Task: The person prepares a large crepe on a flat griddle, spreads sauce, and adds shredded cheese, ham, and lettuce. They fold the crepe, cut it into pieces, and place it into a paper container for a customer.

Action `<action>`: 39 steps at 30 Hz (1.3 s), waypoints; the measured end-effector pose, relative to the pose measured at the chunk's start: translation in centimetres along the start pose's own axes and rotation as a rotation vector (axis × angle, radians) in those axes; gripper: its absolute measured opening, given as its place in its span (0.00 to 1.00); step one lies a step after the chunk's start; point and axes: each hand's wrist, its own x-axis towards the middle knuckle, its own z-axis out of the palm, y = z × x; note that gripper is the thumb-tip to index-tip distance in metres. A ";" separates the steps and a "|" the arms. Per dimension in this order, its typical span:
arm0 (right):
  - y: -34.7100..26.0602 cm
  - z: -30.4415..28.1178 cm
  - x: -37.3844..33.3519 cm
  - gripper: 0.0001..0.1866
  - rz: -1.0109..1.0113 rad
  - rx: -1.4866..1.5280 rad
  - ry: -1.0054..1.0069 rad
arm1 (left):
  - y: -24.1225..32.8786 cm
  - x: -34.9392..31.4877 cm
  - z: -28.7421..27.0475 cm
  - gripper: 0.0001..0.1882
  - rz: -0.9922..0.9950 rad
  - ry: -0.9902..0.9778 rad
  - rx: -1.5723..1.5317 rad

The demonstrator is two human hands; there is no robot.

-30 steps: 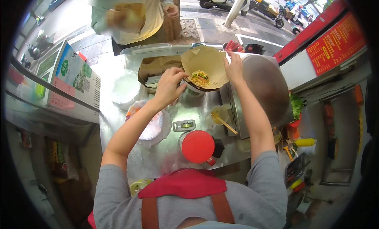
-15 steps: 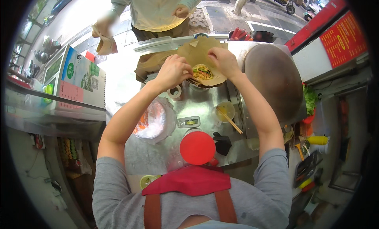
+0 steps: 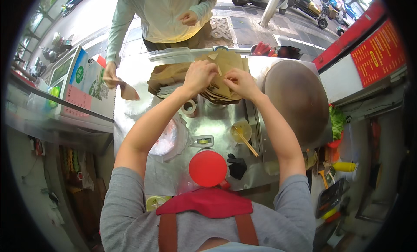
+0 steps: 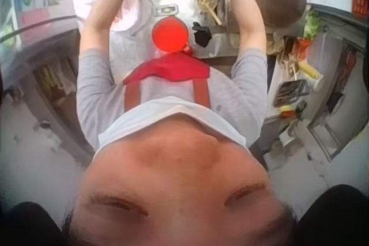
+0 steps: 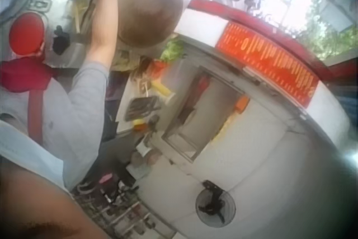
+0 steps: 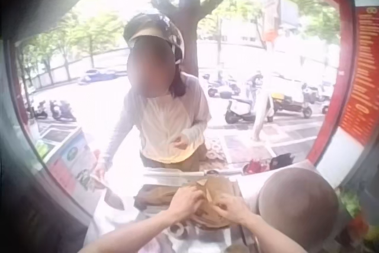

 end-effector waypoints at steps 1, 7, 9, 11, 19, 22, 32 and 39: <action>0.1 0.0 0.1 0.08 0.028 0.020 0.000 | 0.0 -0.2 -0.3 0.04 0.009 -0.008 -0.019; 1.5 0.3 1.5 0.10 0.247 -0.098 0.171 | 0.6 -2.1 -3.7 0.07 0.169 -0.279 -0.119; 1.1 0.3 2.0 0.11 0.377 -0.093 0.210 | 0.7 -2.5 -4.7 0.09 0.036 -0.357 -0.209; 0.6 0.3 2.1 0.09 0.225 -0.085 0.222 | 0.2 -2.4 -4.5 0.11 -0.106 -0.282 -0.248; -2.4 -1.4 0.2 0.08 -0.072 -0.187 0.080 | 0.0 -2.5 -1.9 0.13 -0.156 -0.155 -0.140; -2.8 -1.5 -1.2 0.08 -0.110 -0.195 0.050 | 0.0 -2.7 -1.2 0.09 -0.096 -0.156 -0.102; -0.1 -1.0 -3.3 0.09 0.120 0.103 0.343 | 1.2 -5.7 -2.0 0.00 0.467 -0.053 0.071; -1.9 0.6 -2.9 0.12 0.008 0.124 0.105 | 1.2 -2.9 -0.7 0.02 0.237 0.021 0.041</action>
